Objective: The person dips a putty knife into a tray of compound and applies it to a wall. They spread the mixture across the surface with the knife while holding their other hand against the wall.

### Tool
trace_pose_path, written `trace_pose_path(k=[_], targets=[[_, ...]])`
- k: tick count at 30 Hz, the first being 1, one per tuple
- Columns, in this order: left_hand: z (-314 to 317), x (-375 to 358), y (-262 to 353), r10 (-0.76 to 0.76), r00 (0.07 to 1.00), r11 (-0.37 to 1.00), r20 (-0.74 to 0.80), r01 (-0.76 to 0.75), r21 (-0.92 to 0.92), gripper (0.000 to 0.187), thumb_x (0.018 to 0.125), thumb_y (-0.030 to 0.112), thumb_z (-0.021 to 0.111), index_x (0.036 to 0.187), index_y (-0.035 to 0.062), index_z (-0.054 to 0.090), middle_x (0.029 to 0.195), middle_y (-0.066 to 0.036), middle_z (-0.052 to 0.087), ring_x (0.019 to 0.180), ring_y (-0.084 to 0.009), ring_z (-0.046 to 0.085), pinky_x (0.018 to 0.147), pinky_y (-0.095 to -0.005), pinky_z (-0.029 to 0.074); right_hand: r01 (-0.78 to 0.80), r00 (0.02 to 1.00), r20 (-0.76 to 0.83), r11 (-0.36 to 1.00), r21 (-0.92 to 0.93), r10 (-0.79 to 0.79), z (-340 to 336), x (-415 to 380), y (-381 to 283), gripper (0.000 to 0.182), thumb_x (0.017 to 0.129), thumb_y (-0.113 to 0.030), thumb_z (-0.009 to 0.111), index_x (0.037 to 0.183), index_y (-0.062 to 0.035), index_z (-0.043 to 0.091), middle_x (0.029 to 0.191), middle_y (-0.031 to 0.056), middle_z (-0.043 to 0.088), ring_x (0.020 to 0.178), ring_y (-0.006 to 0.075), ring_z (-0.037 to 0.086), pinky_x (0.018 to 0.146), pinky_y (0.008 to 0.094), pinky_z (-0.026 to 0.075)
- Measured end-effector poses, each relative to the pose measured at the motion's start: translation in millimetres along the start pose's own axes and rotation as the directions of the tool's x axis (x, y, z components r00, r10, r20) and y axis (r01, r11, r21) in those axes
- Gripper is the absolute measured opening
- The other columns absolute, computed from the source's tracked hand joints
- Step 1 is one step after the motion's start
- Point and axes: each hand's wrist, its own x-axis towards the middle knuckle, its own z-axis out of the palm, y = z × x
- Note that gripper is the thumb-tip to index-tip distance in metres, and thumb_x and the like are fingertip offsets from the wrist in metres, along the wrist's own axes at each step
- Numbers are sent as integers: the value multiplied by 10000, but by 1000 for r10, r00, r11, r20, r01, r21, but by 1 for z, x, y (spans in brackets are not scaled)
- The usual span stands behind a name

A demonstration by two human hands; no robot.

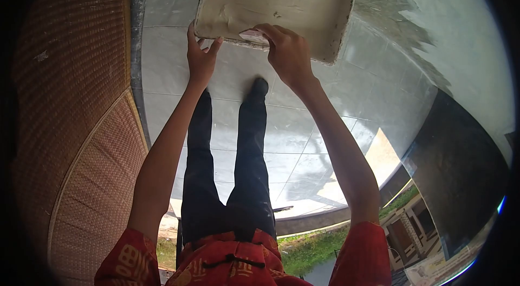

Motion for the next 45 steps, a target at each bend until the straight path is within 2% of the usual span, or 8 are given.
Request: trace_pose_path(k=[7, 11, 13, 14, 16, 20, 31, 45], targets=[[-7, 3, -4, 92, 995, 990, 40, -96, 104, 933, 855, 323, 753, 1515, -25, 193, 1503, -228, 371, 1393, -331, 384, 1122, -406, 318, -72, 993, 98, 995, 67, 66, -24, 25, 15, 224, 882, -22, 624, 1083, -85, 701, 940, 139, 730, 821, 299, 713, 701, 389, 548], [-22, 1, 16, 199, 980, 940, 10, -193, 281, 926, 896, 341, 706, 1536, -25, 146, 1571, -253, 245, 1467, -354, 240, 1186, -418, 222, -260, 965, 80, 899, 353, 248, -42, 26, 25, 229, 933, -64, 598, 1150, -63, 673, 984, 150, 727, 892, 225, 712, 780, 368, 544], [-30, 2, 38, 280, 960, 911, 22, -273, 308, 835, 960, 392, 606, 1536, -19, 161, 1580, -252, 217, 1475, -379, 205, 1187, -442, 212, -456, 877, 207, 616, 643, 434, -66, 24, 7, 268, 968, -100, 592, 1220, -13, 611, 1013, 116, 718, 929, 194, 697, 805, 351, 559], [-34, 3, 51, 303, 952, 877, 33, -292, 382, 803, 983, 415, 549, 1536, -17, 160, 1581, -249, 215, 1474, -393, 196, 1185, -460, 209, -438, 885, 188, 624, 647, 427, -79, 24, -4, 268, 968, -100, 592, 1220, -13, 611, 1013, 116, 718, 929, 194, 697, 805, 351, 559], [-38, 8, 90, 384, 922, 803, 54, -363, 473, 700, 1036, 421, 412, 1533, -15, 182, 1580, -238, 229, 1472, -420, 180, 1180, -505, 203, -378, 874, 217, 327, 866, 434, -105, 25, -31, 337, 993, -122, 566, 1297, 17, 521, 1073, 113, 689, 966, 184, 684, 807, 327, 580], [-46, 20, 183, 536, 840, 714, 87, -506, 484, 652, 1040, 370, 409, 1526, -15, 210, 1576, -223, 252, 1478, -410, 171, 1180, -505, 200, -173, 913, 88, 182, 968, 397, -159, 36, -87, 354, 1002, -118, 541, 1310, 37, 459, 1093, 158, 670, 963, 204, 685, 826, 341, 603], [-64, 3, 474, 954, 271, 204, 130, -901, 383, 573, 1034, 330, 384, 1509, 21, 300, 1543, -167, 354, 1470, -421, 205, 1143, -541, 231, 277, 838, -337, 199, 940, 429, -360, 49, -243, 279, 1000, -76, 503, 1237, 69, 475, 1043, 150, 646, 946, 211, 678, 859, 360, 608], [-30, -83, 710, 975, -215, -219, 57, -889, 402, 567, 1015, 302, 423, 1506, 39, 314, 1540, -145, 366, 1477, -390, 208, 1135, -544, 240, 576, 691, -654, 313, 756, 308, -550, 8, -297, 305, 1008, -82, 452, 1249, 91, 521, 1136, 144, 651, 1018, 166, 669, 925, 294, 578]])
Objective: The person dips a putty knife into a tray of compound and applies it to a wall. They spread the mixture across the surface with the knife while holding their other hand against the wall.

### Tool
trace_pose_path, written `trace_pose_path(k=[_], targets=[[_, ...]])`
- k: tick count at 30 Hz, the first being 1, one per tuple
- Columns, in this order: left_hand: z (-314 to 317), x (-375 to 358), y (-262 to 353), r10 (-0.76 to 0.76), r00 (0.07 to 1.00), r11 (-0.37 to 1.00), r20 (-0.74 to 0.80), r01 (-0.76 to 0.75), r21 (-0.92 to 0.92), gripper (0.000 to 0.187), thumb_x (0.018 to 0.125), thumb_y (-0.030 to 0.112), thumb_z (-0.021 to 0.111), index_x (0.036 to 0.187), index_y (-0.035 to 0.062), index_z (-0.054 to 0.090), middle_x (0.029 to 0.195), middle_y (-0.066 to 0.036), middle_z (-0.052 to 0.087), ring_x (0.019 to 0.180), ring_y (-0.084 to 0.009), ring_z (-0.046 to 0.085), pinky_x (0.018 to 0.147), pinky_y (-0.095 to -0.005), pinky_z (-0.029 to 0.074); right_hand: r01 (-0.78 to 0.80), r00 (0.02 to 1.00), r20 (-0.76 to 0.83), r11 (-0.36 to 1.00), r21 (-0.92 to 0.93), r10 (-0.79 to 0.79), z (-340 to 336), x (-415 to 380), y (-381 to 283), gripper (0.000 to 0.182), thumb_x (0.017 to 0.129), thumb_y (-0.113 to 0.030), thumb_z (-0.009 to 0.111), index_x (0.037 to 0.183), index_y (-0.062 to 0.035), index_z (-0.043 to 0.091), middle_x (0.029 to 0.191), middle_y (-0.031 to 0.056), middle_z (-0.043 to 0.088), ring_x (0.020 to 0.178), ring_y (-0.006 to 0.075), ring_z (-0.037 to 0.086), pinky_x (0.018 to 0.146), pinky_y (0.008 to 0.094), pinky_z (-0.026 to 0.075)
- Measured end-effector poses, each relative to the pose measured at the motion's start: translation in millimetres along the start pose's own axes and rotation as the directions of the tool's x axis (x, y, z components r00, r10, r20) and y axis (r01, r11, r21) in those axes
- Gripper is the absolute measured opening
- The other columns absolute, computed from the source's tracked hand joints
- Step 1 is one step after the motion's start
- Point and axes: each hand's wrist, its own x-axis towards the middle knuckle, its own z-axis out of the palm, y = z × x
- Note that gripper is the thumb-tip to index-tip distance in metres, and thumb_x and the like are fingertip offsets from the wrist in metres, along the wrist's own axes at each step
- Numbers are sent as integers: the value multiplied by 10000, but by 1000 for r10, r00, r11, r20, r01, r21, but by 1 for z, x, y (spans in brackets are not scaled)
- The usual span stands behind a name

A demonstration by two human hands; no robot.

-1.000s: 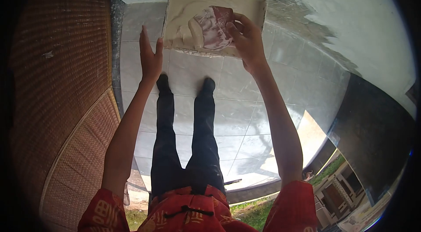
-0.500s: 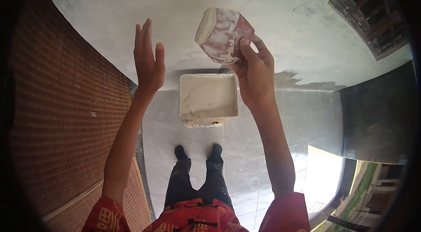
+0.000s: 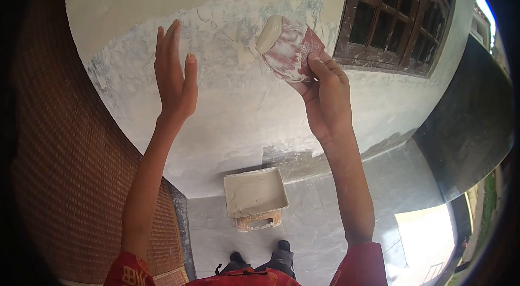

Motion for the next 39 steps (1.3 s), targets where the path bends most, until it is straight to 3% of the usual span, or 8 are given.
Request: trace_pose_path(k=[7, 11, 19, 22, 39], targets=[[43, 42, 44, 24, 999, 1000, -40, -23, 19, 553, 1018, 321, 414, 1497, 57, 333, 1534, -127, 375, 1475, -385, 214, 1122, -563, 244, 44, 997, 59, 995, 94, -50, -59, 33, -51, 298, 1010, -75, 440, 1252, 78, 520, 1156, 141, 645, 1027, 174, 668, 917, 294, 580], [66, 58, 73, 67, 993, 996, -95, -61, 69, 547, 1025, 346, 401, 1491, 65, 345, 1528, -120, 385, 1474, -379, 219, 1121, -559, 248, 81, 993, 76, 994, 69, -86, -97, 50, -74, 276, 1004, -52, 437, 1236, 64, 531, 1123, 143, 642, 1002, 183, 670, 894, 335, 595], [107, 79, 107, 105, 987, 987, -118, -90, 130, 533, 1024, 358, 400, 1475, 74, 376, 1514, -107, 411, 1473, -362, 236, 1125, -548, 252, 21, 995, 97, 997, 69, -28, -145, 96, -87, 257, 1021, -88, 461, 1204, 71, 544, 1130, 124, 639, 1025, 167, 657, 910, 308, 579], [135, 86, 103, 92, 994, 984, -61, -81, 160, 577, 1043, 437, 312, 1512, 102, 319, 1539, -98, 368, 1484, -341, 203, 1168, -533, 194, 2, 997, 78, 995, 97, -9, -157, 122, -83, 218, 1014, -65, 457, 1172, 55, 548, 1077, 131, 645, 966, 180, 671, 875, 322, 595], [231, 117, 68, 136, 988, 989, -71, -131, 67, 524, 1027, 352, 382, 1493, 114, 346, 1528, -69, 390, 1480, -321, 225, 1155, -511, 224, 74, 997, 14, 997, 26, -74, -171, 197, -80, 266, 1026, -93, 458, 1198, 85, 557, 1140, 142, 635, 1027, 199, 656, 963, 344, 564]])
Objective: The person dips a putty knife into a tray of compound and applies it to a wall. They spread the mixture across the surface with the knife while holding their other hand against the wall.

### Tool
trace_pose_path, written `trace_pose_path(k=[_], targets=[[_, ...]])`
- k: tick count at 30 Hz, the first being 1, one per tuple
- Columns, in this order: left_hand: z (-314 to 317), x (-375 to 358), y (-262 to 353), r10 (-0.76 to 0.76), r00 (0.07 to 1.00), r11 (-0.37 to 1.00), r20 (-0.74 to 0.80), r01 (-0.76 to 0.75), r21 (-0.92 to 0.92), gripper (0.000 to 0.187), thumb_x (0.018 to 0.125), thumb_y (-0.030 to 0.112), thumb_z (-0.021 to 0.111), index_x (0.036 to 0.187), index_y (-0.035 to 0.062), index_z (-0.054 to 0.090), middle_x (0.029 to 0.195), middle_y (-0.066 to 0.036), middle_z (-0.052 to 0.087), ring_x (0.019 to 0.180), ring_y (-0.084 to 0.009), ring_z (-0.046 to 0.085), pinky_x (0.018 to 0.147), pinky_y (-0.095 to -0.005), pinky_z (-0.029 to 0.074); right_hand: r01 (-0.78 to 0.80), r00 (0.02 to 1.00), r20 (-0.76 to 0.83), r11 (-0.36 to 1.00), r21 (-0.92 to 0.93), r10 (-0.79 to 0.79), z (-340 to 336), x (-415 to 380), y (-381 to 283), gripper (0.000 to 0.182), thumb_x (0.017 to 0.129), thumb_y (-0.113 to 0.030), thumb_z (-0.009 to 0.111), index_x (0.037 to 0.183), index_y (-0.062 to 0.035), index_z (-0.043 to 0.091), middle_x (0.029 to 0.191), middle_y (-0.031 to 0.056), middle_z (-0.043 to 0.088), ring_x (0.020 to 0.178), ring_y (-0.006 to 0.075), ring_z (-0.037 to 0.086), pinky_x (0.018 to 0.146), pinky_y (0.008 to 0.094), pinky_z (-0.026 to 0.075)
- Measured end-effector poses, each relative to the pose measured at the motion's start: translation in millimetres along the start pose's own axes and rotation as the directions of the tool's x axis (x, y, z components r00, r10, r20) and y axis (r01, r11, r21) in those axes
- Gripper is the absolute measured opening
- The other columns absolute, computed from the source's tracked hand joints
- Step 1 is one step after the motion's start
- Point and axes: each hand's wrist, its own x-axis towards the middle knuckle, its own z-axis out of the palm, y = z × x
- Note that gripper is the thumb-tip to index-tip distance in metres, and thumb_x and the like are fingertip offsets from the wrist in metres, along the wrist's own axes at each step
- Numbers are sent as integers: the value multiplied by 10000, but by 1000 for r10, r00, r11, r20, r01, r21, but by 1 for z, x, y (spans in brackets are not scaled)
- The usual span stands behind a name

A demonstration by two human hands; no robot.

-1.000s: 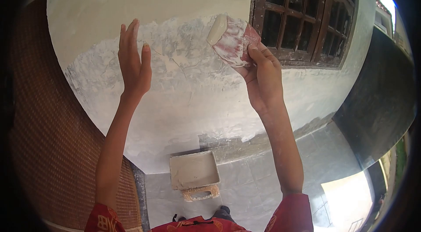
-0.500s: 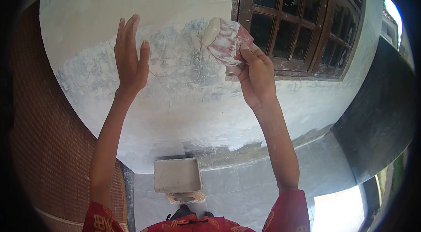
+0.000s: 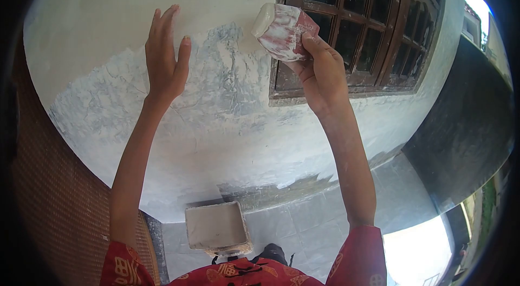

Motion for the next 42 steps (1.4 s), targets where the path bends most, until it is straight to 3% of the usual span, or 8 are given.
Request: trace_pose_path(k=[5, 11, 13, 15, 17, 24, 35, 42], targets=[[23, 20, -4, 78, 993, 995, -87, -72, 72, 511, 998, 328, 462, 1441, 76, 426, 1475, -102, 453, 1445, -348, 300, 1118, -517, 287, 71, 995, 72, 997, 10, -71, -5, 39, 0, 271, 1024, -98, 464, 1207, 78, 558, 1136, 140, 637, 990, 195, 666, 924, 337, 582], [58, 34, -9, 115, 987, 980, -112, -94, 178, 500, 987, 312, 477, 1417, 57, 459, 1458, -95, 473, 1426, -339, 336, 1110, -505, 290, 431, 902, 82, 871, -238, -424, -7, 91, 24, 262, 996, -63, 527, 1213, 63, 603, 984, 100, 721, 899, 137, 691, 824, 269, 545], [68, 37, -11, 128, 982, 963, -139, -89, 255, 494, 974, 299, 492, 1404, 55, 480, 1451, -91, 481, 1418, -332, 348, 1115, -497, 277, 723, 638, 218, 477, -500, -739, -2, 102, 35, 248, 962, -14, 563, 1189, 42, 646, 936, 119, 739, 904, 100, 686, 802, 261, 526], [77, 36, -14, 137, 979, 952, -153, -88, 293, 499, 965, 269, 491, 1415, 54, 466, 1463, -92, 464, 1428, -328, 329, 1125, -493, 259, 744, 591, 292, 368, -558, -751, -2, 108, 44, 295, 898, 52, 585, 1174, -1, 678, 1009, 153, 728, 970, 161, 698, 855, 307, 546], [84, 29, -17, 139, 977, 942, -163, -80, 325, 507, 955, 239, 489, 1425, 53, 451, 1476, -94, 447, 1439, -324, 311, 1134, -489, 242, 896, 58, 602, -224, -383, -797, -4, 122, 60, 348, 840, 42, 637, 1177, -35, 686, 1102, 159, 705, 1065, 249, 682, 947, 411, 535], [94, 23, -24, 119, 986, 911, -120, -60, 408, 534, 947, 254, 493, 1443, 63, 445, 1489, -100, 434, 1438, -330, 304, 1145, -503, 211, 860, 42, 753, -360, -362, -657, -11, 140, 101, 423, 805, -77, 677, 1228, -93, 675, 1256, 88, 655, 1233, 278, 585, 1089, 516, 415], [94, 18, -30, 113, 980, 924, -164, -43, 379, 530, 963, 284, 451, 1447, 69, 440, 1492, -110, 432, 1434, -356, 300, 1141, -526, 200, 875, 331, 793, -147, -460, -511, -25, 127, 112, 534, 748, 51, 668, 1253, -123, 668, 1311, 77, 633, 1337, 257, 496, 1146, 505, 340], [94, 17, -31, 102, 981, 932, -167, -35, 362, 522, 974, 302, 440, 1452, 93, 442, 1494, -93, 433, 1439, -343, 297, 1146, -521, 196, 871, 415, 809, -74, -485, -417, -42, 105, 116, 567, 730, 98, 667, 1249, -131, 669, 1296, 78, 641, 1339, 260, 491, 1160, 514, 320]])
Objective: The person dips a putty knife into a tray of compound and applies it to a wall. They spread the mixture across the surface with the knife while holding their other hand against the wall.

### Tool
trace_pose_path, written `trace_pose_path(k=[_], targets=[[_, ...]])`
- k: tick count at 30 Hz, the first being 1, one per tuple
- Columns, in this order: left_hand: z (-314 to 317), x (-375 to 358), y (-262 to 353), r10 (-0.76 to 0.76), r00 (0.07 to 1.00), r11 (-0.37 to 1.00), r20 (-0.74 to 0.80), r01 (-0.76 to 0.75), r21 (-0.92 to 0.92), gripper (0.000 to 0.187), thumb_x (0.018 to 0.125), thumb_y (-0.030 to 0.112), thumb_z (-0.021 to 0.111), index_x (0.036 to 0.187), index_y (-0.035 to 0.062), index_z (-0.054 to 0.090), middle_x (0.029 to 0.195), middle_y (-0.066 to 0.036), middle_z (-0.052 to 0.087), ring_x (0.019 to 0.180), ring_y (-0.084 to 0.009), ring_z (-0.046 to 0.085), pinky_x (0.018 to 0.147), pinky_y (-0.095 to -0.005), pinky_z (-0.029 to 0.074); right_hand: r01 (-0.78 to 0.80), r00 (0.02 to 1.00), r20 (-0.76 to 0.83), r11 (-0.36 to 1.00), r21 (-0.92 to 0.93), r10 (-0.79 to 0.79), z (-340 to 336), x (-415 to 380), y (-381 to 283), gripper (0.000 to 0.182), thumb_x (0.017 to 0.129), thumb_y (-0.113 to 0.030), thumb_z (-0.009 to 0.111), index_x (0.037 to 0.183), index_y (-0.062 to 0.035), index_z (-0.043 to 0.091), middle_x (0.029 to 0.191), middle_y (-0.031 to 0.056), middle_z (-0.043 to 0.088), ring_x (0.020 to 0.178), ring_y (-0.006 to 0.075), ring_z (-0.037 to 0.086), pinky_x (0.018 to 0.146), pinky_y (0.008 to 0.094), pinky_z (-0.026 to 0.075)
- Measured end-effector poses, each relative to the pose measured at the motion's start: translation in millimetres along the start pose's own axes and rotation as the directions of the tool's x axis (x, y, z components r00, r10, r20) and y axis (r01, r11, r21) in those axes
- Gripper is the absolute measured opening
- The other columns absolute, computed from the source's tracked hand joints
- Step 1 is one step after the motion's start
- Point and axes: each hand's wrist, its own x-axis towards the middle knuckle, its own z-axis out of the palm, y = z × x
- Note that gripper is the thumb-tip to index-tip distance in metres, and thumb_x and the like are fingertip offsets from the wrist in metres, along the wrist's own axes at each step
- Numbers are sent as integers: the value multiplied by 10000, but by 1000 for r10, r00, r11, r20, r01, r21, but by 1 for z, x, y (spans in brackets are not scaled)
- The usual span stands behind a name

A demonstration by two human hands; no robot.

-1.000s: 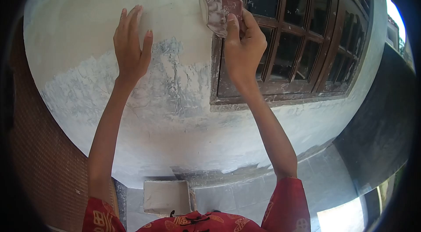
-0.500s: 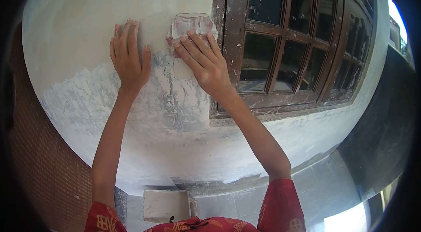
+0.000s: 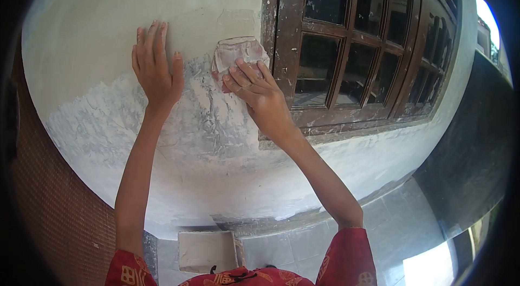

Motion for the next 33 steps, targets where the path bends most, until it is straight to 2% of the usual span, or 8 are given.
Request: trace_pose_path(k=[7, 9, 13, 21, 23, 27, 29, 33], targets=[[1, 1, 0, 19, 1000, 999, 11, -18, -28, 517, 960, 299, 466, 1437, 99, 464, 1483, -80, 447, 1439, -330, 304, 1154, -516, 195, 92, 995, -30, 996, -9, -92, -38, -18, -17, 520, 753, 117, 662, 1222, -105, 681, 1236, 86, 673, 1303, 268, 528, 1107, 513, 402], [0, 6, -1, 31, 999, 999, -7, -31, -18, 514, 958, 292, 467, 1434, 98, 468, 1481, -79, 449, 1439, -329, 306, 1152, -518, 199, 46, 958, -282, 999, -7, -46, -53, -4, -15, 446, 820, 104, 645, 1228, -75, 674, 1158, 125, 701, 1176, 277, 632, 999, 435, 507], [3, 22, -2, -2, 998, 1000, -63, 1, -16, 507, 952, 269, 464, 1427, 95, 475, 1473, -87, 458, 1435, -336, 311, 1144, -523, 210, -276, 726, -470, 839, 470, 502, -64, 42, -1, 351, 937, -9, 619, 1289, -3, 620, 1045, 159, 729, 901, 109, 681, 801, 255, 545], [4, 15, -6, 9, 997, 1000, -74, -9, 5, 500, 951, 264, 460, 1421, 93, 471, 1459, -96, 473, 1425, -348, 321, 1143, -513, 210, -329, 760, -400, 834, 442, 512, -36, 80, 33, 402, 904, -71, 666, 1297, -2, 610, 987, 152, 742, 810, 78, 643, 747, 257, 529], [5, 16, -6, 10, 996, 1000, -90, -11, -4, 500, 952, 268, 460, 1421, 95, 470, 1456, -92, 477, 1423, -346, 325, 1143, -508, 212, -383, 697, -501, 857, 345, 513, -43, 76, 47, 408, 904, -71, 665, 1303, -4, 606, 974, 151, 744, 807, 85, 651, 728, 258, 531], [6, 15, -6, 18, 995, 1000, -94, -18, -1, 492, 962, 277, 455, 1419, 97, 473, 1447, -87, 484, 1416, -344, 338, 1142, -500, 217, -294, 571, -586, 810, 508, 575, -56, 73, 50, 396, 908, -58, 654, 1298, 0, 610, 964, 141, 743, 809, 94, 659, 696, 247, 529], [5, 15, -5, 12, 996, 1000, -90, -12, 1, 489, 965, 281, 452, 1417, 96, 475, 1445, -86, 486, 1414, -343, 341, 1141, -499, 218, -282, 580, -515, 749, 600, 631, -47, 81, 28, 398, 906, -58, 653, 1296, 5, 608, 964, 148, 740, 836, 98, 663, 718, 259, 537], [6, 14, -5, 2, 996, 1000, -90, -2, 4, 483, 969, 289, 449, 1409, 94, 484, 1437, -78, 492, 1416, -337, 341, 1143, -493, 224, -325, 742, -460, 861, 391, 489, -29, 87, 16, 401, 899, -77, 662, 1288, 9, 612, 965, 168, 736, 885, 122, 683, 796, 293, 550]])
